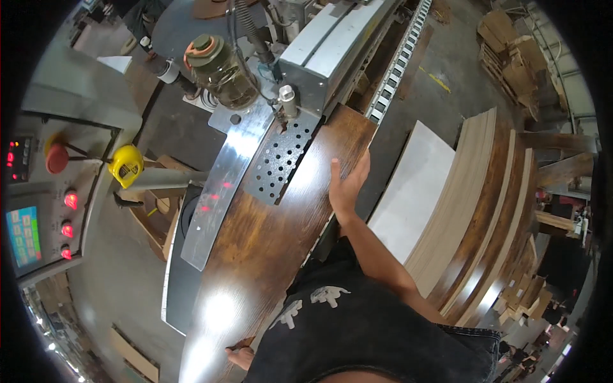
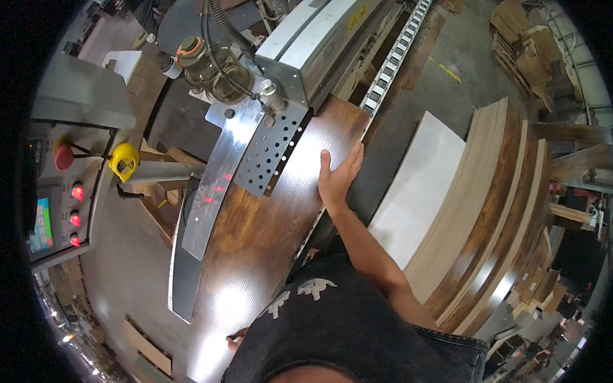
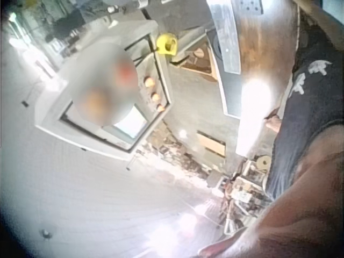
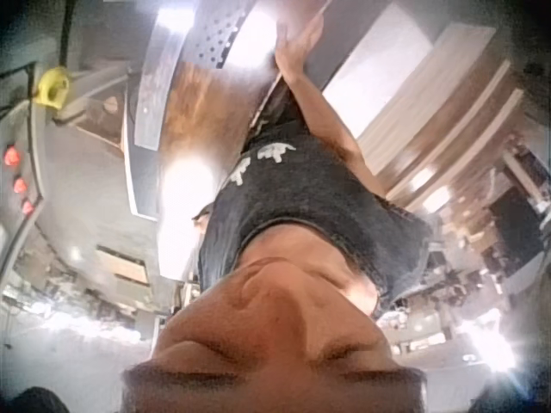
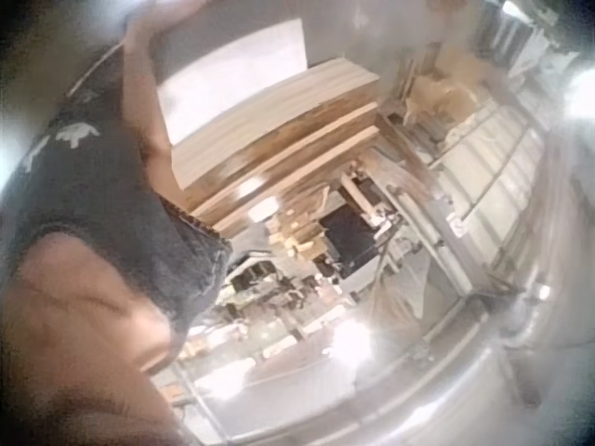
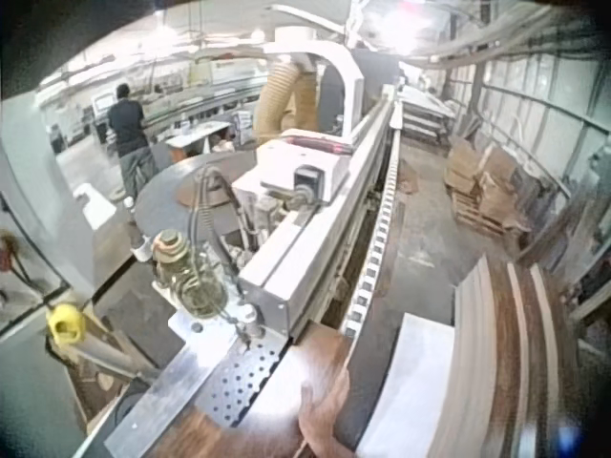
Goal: The recorder prepares an edge-banding tape roll and feeds a wooden panel into a large edge-banding machine in a factory environment.
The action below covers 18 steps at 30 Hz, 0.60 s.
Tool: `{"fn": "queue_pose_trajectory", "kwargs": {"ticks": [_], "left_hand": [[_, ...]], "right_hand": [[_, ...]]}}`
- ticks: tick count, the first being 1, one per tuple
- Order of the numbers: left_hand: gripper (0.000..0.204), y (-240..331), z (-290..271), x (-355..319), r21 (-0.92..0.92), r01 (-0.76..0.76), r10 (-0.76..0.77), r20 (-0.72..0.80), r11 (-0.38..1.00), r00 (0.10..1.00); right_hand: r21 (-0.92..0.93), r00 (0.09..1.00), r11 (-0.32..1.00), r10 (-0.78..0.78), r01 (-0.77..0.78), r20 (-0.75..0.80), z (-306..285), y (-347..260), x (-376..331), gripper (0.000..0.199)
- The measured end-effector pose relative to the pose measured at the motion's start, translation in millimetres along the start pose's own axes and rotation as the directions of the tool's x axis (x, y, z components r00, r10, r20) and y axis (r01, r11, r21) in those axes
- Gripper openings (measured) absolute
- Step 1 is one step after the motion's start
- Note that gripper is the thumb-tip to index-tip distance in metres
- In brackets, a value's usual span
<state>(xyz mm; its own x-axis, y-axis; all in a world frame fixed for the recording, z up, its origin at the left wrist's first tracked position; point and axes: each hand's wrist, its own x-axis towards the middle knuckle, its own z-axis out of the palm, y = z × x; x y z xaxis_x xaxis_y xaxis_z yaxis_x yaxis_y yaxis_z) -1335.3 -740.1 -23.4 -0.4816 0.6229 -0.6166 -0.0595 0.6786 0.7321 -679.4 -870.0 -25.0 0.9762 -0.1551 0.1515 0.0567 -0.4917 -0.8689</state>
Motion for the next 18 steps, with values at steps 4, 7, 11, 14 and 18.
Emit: {"fn": "queue_pose_trajectory", "kwargs": {"ticks": [4, 7, 11, 14, 18], "left_hand": [[0.044, -30, 4, 13, 0.169, -0.222, 0.185, 0.211, 0.96, 0.96], [0.046, -26, 101, -76, 0.118, -0.292, 0.259, 0.236, 0.949, 0.937], [0.039, -73, 83, 4, -0.184, -0.286, 0.326, 0.256, 0.94, 0.91], [0.037, -37, 171, -72, -0.494, 0.137, -0.113, 0.077, 0.859, 0.991], [0.085, -23, 221, -149, -0.386, 0.11, -0.238, -0.301, 0.916, 0.923]], "right_hand": [[-0.082, 0.993, 0.993, -0.087, 0.08, -0.08, 8, 18, 34, 0.085], [-0.134, 0.989, 0.989, -0.077, 0.06, -0.127, -9, 45, 72, 0.089], [-0.15, 0.997, 0.988, -0.052, 0.042, -0.061, 6, 18, 92, 0.092], [-0.389, 0.982, 0.921, -0.073, 0.0, -0.172, -12, 28, 108, 0.082], [-0.127, 0.947, 0.959, -0.273, 0.254, -0.168, -32, 5, 29, 0.077]]}}
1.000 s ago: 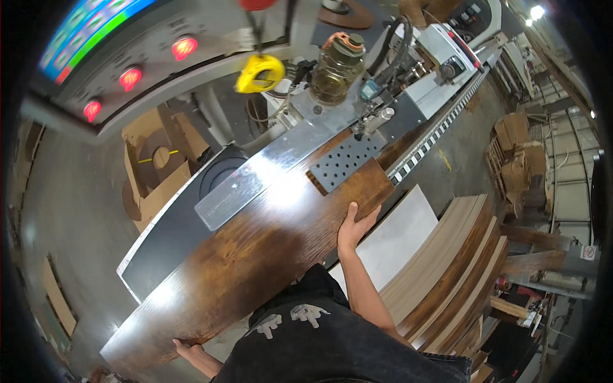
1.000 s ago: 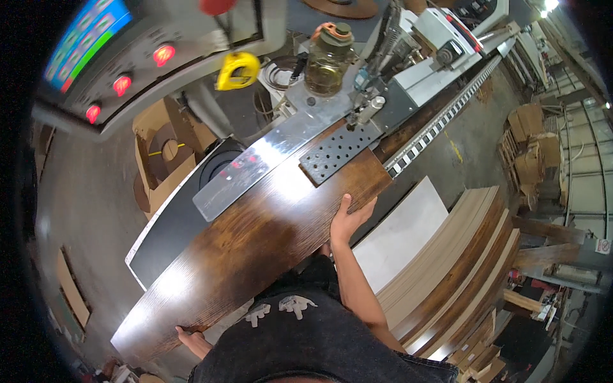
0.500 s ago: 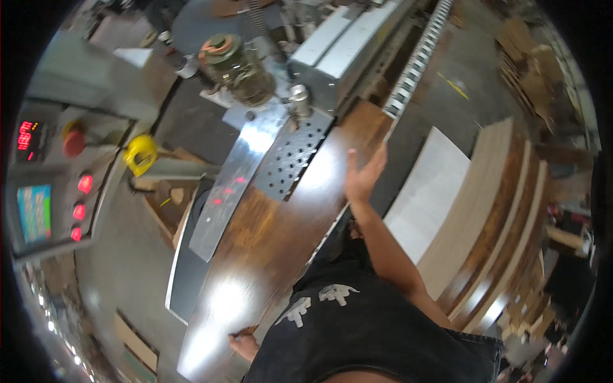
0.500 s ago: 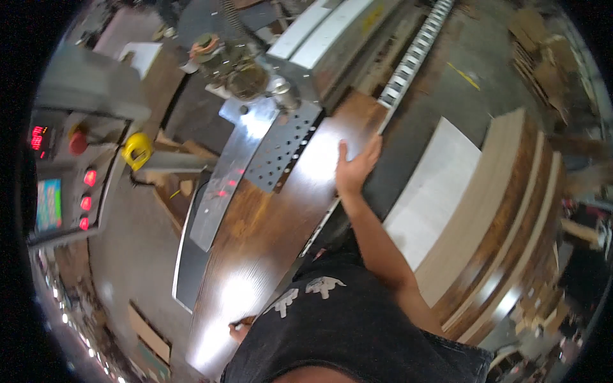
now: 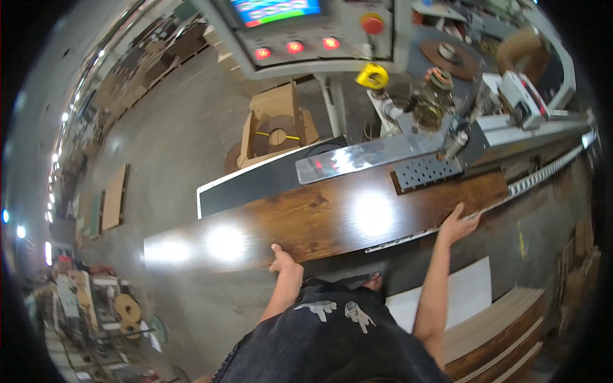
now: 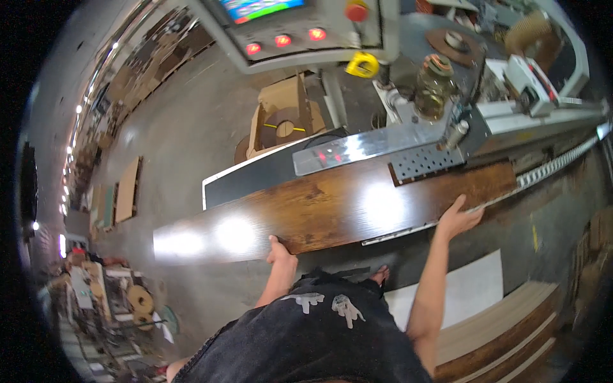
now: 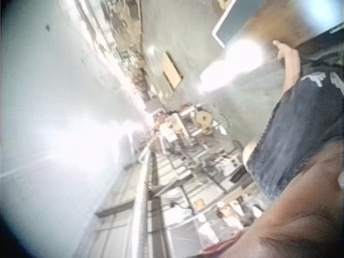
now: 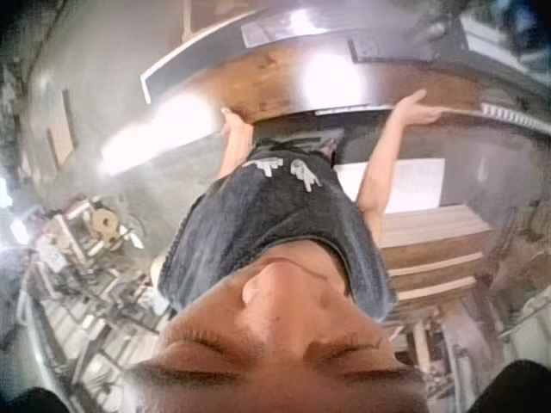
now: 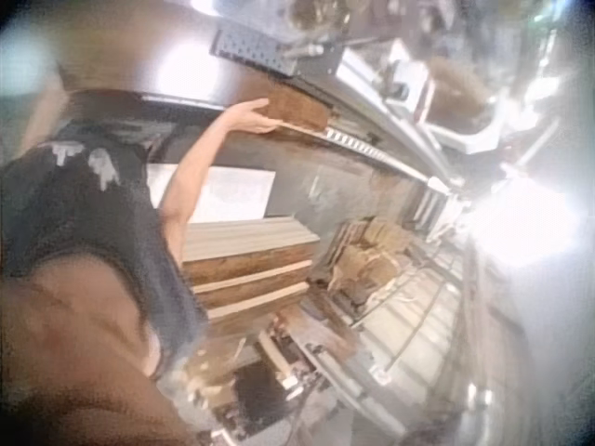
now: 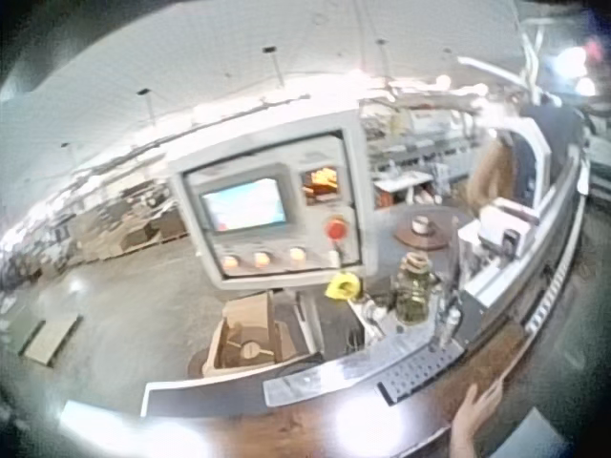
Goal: The recorder prepares an edge-banding tape roll and feeds a wooden panel into a large edge-banding machine in a factory environment.
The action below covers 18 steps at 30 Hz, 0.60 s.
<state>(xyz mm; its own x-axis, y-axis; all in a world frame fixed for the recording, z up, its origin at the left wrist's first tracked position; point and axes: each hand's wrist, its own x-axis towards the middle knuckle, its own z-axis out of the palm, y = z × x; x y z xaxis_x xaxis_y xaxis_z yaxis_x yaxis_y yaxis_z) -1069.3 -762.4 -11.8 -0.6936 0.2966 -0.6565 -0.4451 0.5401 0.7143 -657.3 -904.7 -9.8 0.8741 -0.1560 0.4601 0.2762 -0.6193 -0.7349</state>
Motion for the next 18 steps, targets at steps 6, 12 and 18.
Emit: {"fn": "queue_pose_trajectory", "kwargs": {"ticks": [6, 12, 18], "left_hand": [[0.078, 5, -35, -39, 0.279, 0.269, -0.387, 0.646, 0.922, 0.658], [0.066, 36, -81, 20, 0.542, -0.445, -0.592, 0.805, 0.713, 0.034], [0.03, 135, -130, 78, 0.042, -0.75, 0.121, 0.98, 0.66, 0.161]], "right_hand": [[0.274, 0.92, 0.946, -0.255, 0.174, 0.298, -75, -90, -176, 0.061], [0.405, 0.639, 0.815, -0.577, 0.414, 0.509, -114, -149, -299, 0.054], [0.516, 0.525, 0.723, -0.69, 0.46, 0.499, -103, -179, -349, 0.03]]}}
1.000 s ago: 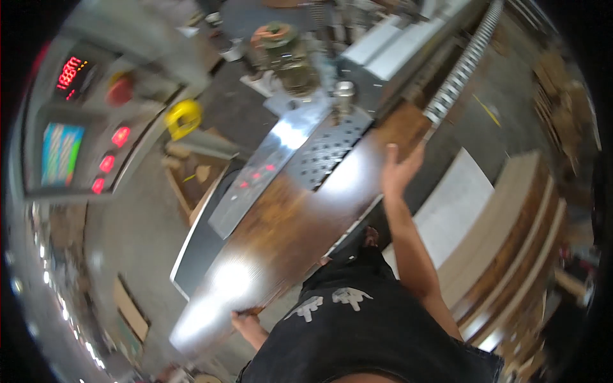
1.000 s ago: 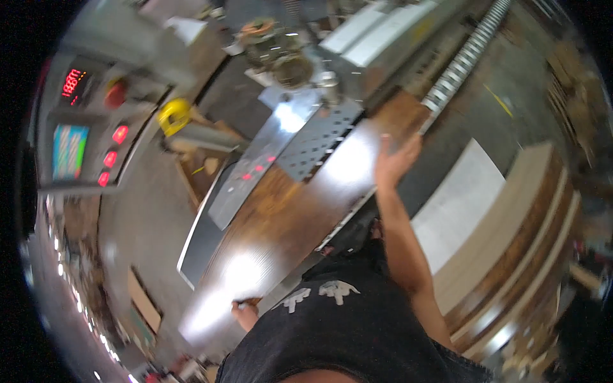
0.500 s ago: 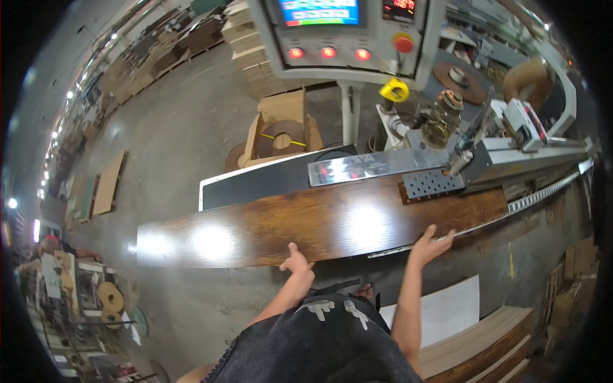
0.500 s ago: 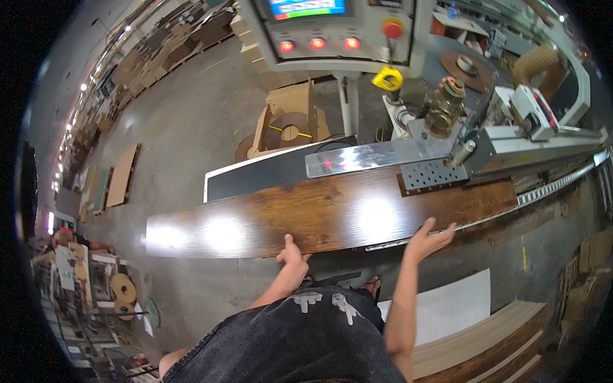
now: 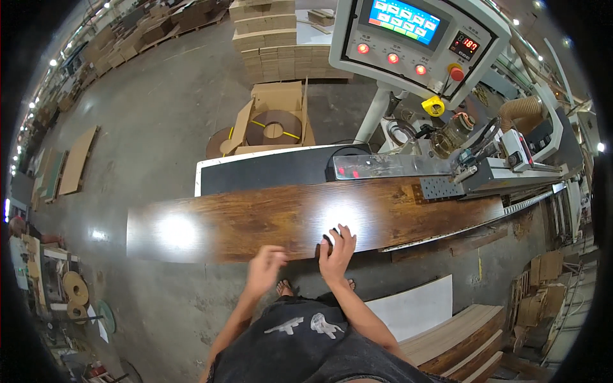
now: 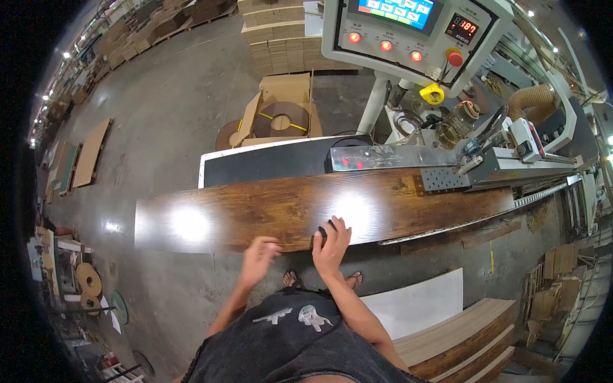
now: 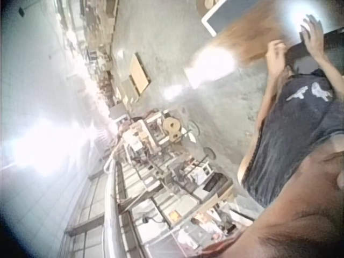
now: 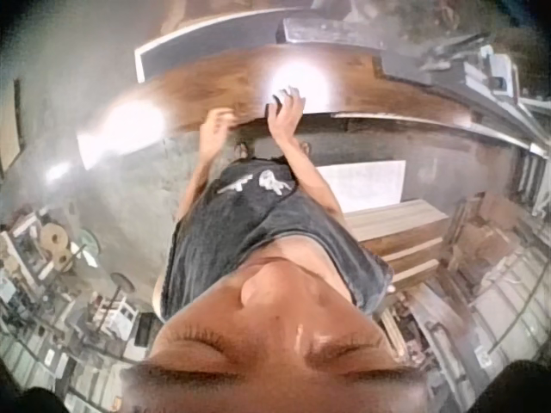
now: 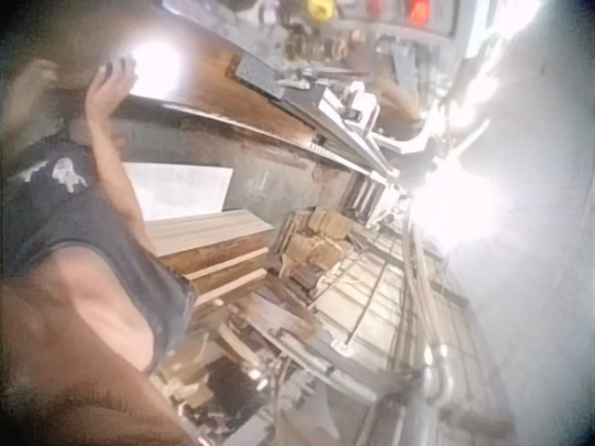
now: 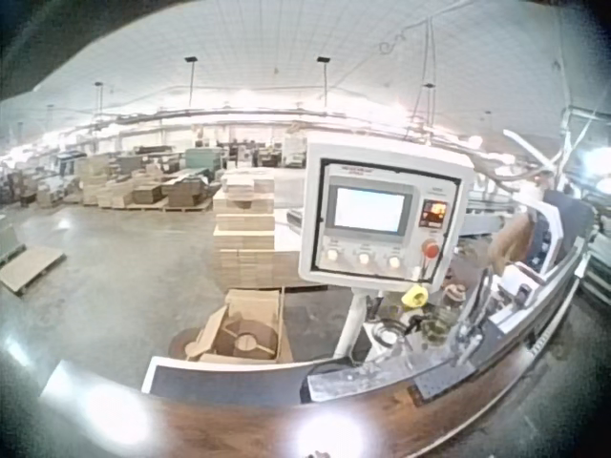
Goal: The recorder prepares an edge-banding tape roll and feeds a wooden panel into a large edge-banding machine in a factory environment.
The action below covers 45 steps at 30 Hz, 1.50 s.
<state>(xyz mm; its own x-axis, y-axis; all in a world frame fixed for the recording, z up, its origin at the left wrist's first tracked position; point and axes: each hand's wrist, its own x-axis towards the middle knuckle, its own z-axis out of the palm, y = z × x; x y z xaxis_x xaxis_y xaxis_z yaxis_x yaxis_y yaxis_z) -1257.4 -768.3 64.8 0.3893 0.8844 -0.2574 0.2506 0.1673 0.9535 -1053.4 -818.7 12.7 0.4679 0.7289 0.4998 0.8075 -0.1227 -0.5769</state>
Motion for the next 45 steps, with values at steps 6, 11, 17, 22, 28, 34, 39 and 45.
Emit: {"fn": "queue_pose_trajectory", "kwargs": {"ticks": [6, 11, 17, 22, 28, 34, 39, 45], "left_hand": [[0.024, -30, -94, 8, 0.622, -0.112, 0.443, -0.409, 0.775, 0.798], [0.03, -79, -106, 43, 0.743, -0.062, 0.494, -0.377, 0.666, 0.784], [0.036, -85, -65, 58, 0.786, -0.016, 0.538, -0.409, 0.618, 0.737], [0.042, -45, 5, 65, 0.757, 0.074, 0.452, -0.462, 0.65, 0.763], [0.04, -30, 56, 69, 0.768, -0.022, 0.523, -0.414, 0.64, 0.745], [0.032, -43, 99, 90, 0.848, -0.056, 0.64, -0.353, 0.527, 0.682], [0.03, -4, 136, 74, 0.856, -0.165, 0.669, -0.249, 0.491, 0.701], [0.032, 4, 177, 90, 0.798, -0.387, 0.654, -0.011, 0.461, 0.757]], "right_hand": [[0.077, 0.989, 0.991, 0.12, -0.114, -0.082, 25, 15, 28, 0.025], [-0.024, 0.994, 0.995, 0.094, -0.095, -0.063, -11, 47, 43, 0.026], [-0.012, 0.994, 0.994, 0.112, -0.112, 0.007, -39, 88, 63, 0.023], [-0.003, 0.99, 0.991, 0.136, -0.136, -0.038, -67, 130, 75, 0.019], [0.001, 0.984, 0.991, 0.129, -0.13, -0.12, -86, 174, 83, 0.016], [-0.02, 0.947, 0.985, 0.161, -0.173, -0.279, -109, 219, 97, 0.015], [0.056, 0.937, 0.954, 0.299, -0.294, -0.183, -117, 207, 108, 0.01], [-0.018, 0.919, 0.951, 0.293, -0.309, -0.263, -85, 111, 61, 0.008]]}}
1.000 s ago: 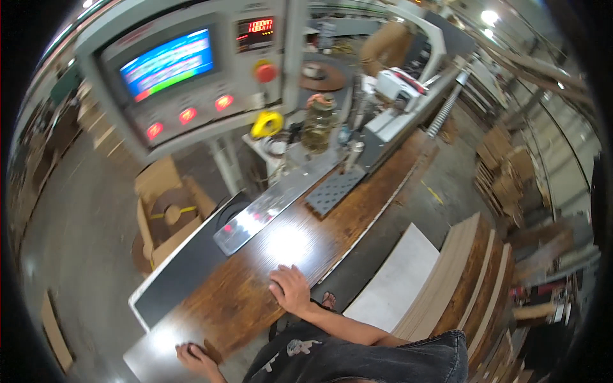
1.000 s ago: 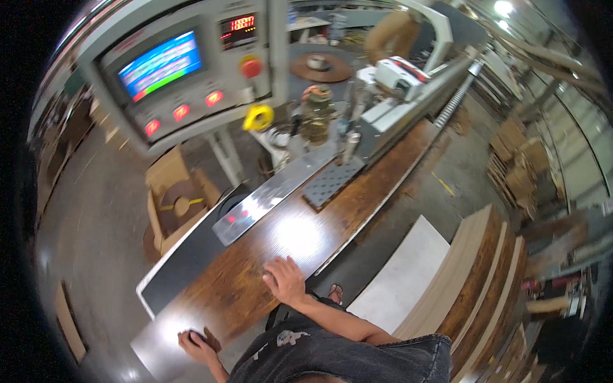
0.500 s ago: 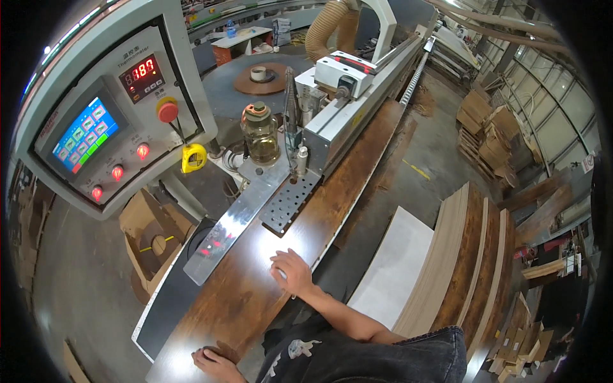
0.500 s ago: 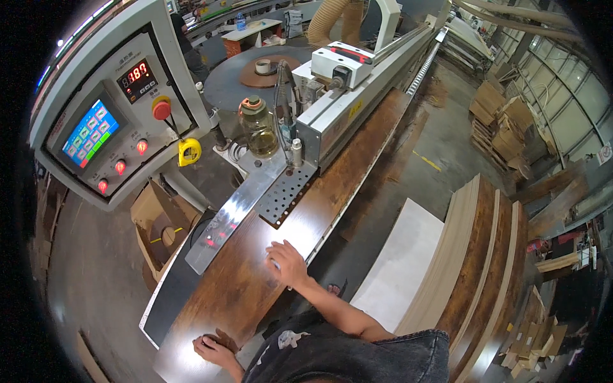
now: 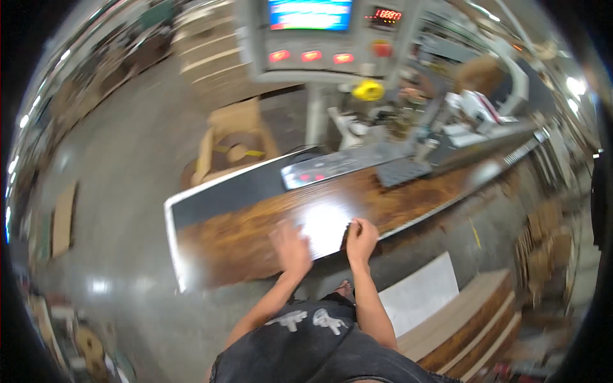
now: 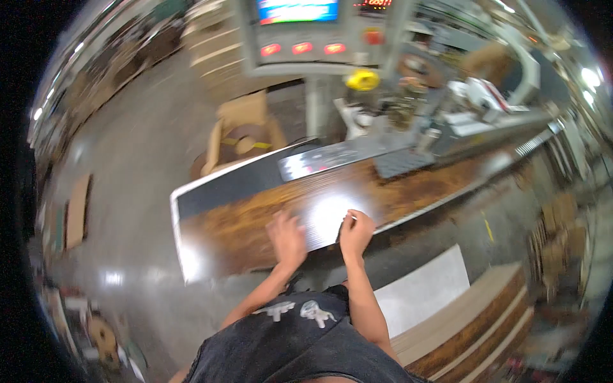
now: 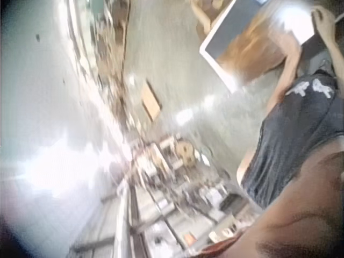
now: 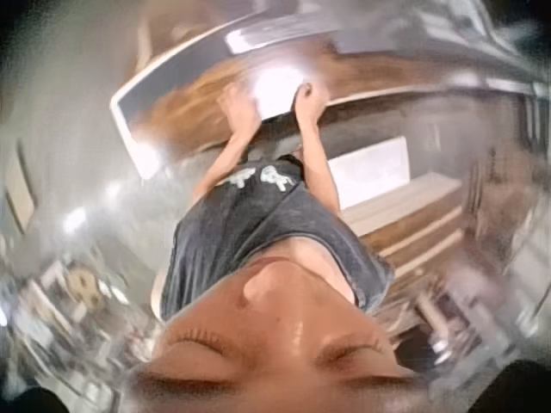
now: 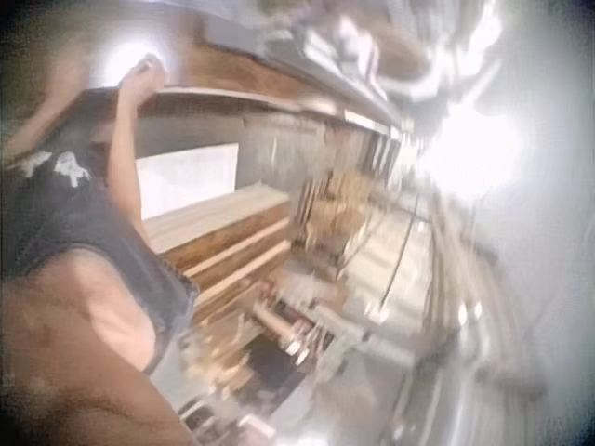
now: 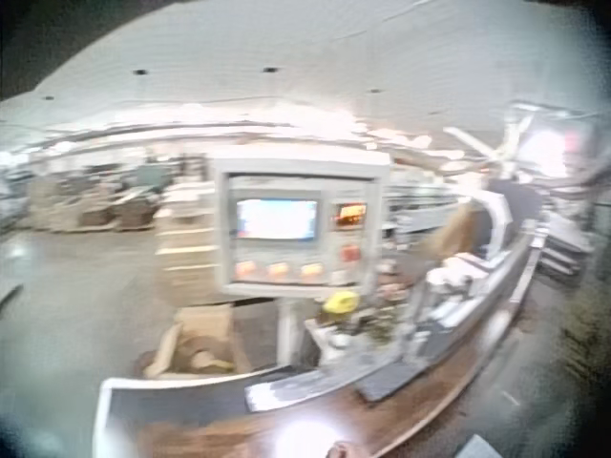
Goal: The recorder prepares an edge-banding tape roll and feeds a wooden panel into a large edge-banding machine in a factory environment.
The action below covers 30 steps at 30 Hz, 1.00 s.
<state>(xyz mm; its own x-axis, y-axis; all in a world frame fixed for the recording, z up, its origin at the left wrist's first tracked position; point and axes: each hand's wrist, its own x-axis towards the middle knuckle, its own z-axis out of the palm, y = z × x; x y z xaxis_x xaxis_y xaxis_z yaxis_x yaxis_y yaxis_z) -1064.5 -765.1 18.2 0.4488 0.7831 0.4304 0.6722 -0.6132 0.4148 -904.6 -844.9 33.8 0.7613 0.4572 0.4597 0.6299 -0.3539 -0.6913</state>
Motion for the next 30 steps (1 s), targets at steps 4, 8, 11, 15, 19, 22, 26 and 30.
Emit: {"fn": "queue_pose_trajectory", "kwargs": {"ticks": [4, 8, 11, 15, 19, 22, 26, 30], "left_hand": [[0.04, -56, -20, 0, -0.293, 0.011, 0.07, 0.263, 0.956, 0.962], [0.051, -129, -83, -18, 0.083, 0.084, -0.099, 0.205, 0.993, 0.974], [0.055, -188, -118, -47, 0.294, 0.19, -0.233, 0.119, 0.937, 0.965], [0.048, -205, -147, -68, -0.07, 0.566, -0.559, 0.096, 0.821, 0.823], [0.024, -184, -129, -76, -0.136, 0.752, -0.678, 0.351, 0.645, 0.646], [0.025, -167, -117, -64, -0.188, 0.791, -0.671, 0.437, 0.583, 0.599], [0.027, -144, -95, -50, -0.17, 0.867, -0.696, 0.532, 0.469, 0.481], [0.027, -113, -69, -42, -0.08, 0.842, -0.729, 0.461, 0.533, 0.506]], "right_hand": [[0.032, 0.965, 0.994, -0.109, 0.105, 0.239, 32, -59, -80, 0.01], [0.07, 0.91, 0.968, -0.249, 0.239, 0.33, 53, -97, -125, 0.015], [0.145, 0.888, 0.951, -0.307, 0.272, 0.343, 79, -121, -141, 0.014], [0.148, 0.856, 0.933, -0.361, 0.329, 0.371, 97, -131, -133, 0.015], [0.039, 0.916, 0.958, -0.282, 0.283, 0.286, 93, -102, -111, 0.015], [0.004, 0.916, 0.965, -0.252, 0.264, 0.313, 82, -89, -91, 0.016], [-0.006, 0.887, 0.963, -0.244, 0.268, 0.392, 69, -65, -66, 0.017], [-0.034, 0.881, 0.957, -0.25, 0.287, 0.401, 56, -42, -41, 0.021]]}}
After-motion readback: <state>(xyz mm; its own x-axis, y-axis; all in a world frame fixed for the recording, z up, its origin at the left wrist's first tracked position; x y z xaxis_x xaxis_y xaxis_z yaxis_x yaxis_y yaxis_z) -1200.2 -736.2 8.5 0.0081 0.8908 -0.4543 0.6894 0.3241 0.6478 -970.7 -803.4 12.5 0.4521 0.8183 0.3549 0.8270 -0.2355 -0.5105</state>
